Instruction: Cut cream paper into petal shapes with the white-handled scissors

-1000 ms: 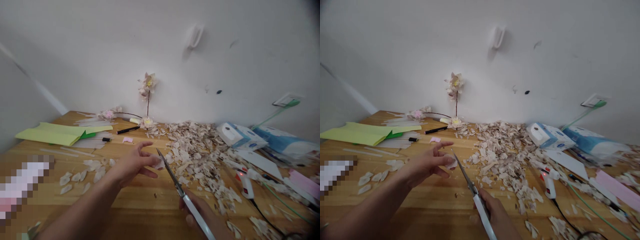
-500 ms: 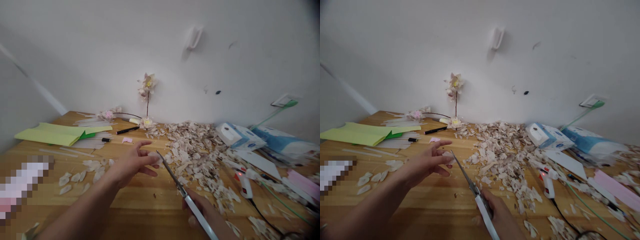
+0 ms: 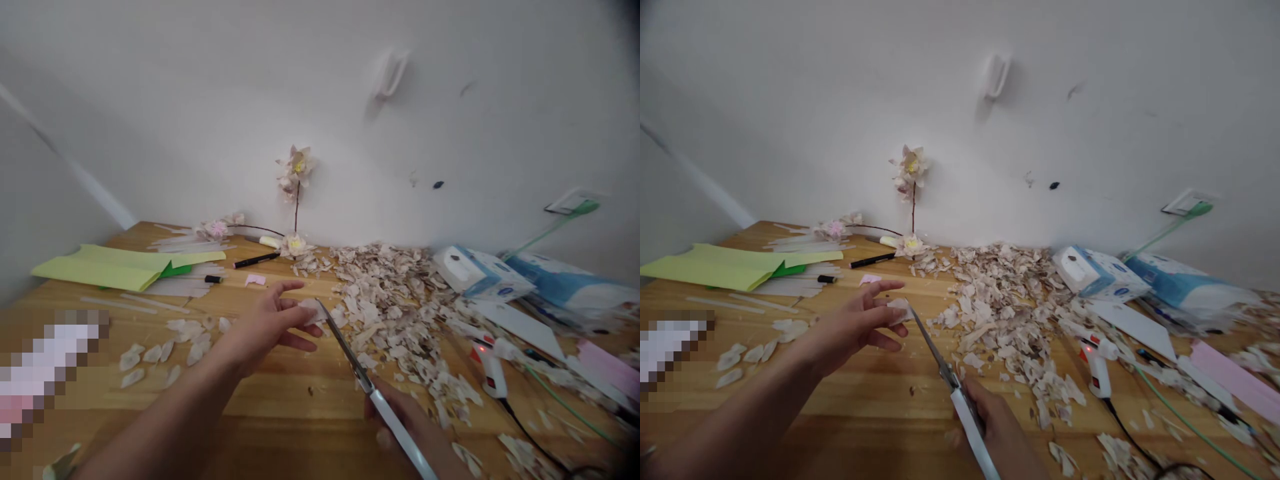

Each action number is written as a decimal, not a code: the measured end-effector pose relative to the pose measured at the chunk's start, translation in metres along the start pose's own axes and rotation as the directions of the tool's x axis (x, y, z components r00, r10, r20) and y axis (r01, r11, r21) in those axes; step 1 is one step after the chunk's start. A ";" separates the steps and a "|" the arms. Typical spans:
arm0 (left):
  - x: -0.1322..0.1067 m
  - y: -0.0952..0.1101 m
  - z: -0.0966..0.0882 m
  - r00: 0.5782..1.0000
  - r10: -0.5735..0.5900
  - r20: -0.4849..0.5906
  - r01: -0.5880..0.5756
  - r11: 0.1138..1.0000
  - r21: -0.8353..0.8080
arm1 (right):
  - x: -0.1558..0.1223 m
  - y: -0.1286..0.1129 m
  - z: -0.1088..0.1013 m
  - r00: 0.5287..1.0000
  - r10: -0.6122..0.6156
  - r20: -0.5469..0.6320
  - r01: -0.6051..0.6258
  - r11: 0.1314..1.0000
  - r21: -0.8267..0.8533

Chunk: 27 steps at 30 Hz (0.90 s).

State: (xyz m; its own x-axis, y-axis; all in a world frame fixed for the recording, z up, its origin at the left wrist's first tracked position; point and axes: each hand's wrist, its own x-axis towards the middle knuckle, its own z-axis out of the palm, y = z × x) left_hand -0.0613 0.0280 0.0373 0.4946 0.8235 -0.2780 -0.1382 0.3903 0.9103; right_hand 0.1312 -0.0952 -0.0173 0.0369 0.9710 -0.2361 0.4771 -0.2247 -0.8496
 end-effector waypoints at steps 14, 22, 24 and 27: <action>0.000 0.000 -0.001 1.000 0.008 -0.007 -0.007 1.000 0.014 | 0.003 -0.002 -0.002 0.999 -0.042 0.014 0.041 0.998 0.043; -0.002 0.002 -0.001 1.000 0.004 -0.005 -0.004 0.999 0.035 | 0.004 0.011 -0.009 0.997 0.007 0.078 -0.018 0.990 0.141; -0.002 0.002 -0.001 1.000 0.013 -0.001 -0.013 0.999 0.042 | 0.006 0.017 -0.012 0.997 0.028 0.070 -0.035 0.994 0.102; -0.002 0.002 0.000 1.000 0.028 -0.008 -0.028 0.999 0.046 | 0.010 0.026 -0.015 0.998 0.018 0.059 -0.022 0.998 0.064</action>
State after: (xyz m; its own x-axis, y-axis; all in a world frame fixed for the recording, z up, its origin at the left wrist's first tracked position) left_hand -0.0629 0.0271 0.0395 0.4838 0.8374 -0.2544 -0.1122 0.3476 0.9309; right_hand 0.1566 -0.0902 -0.0346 -0.0061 0.9603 -0.2790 0.4186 -0.2510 -0.8728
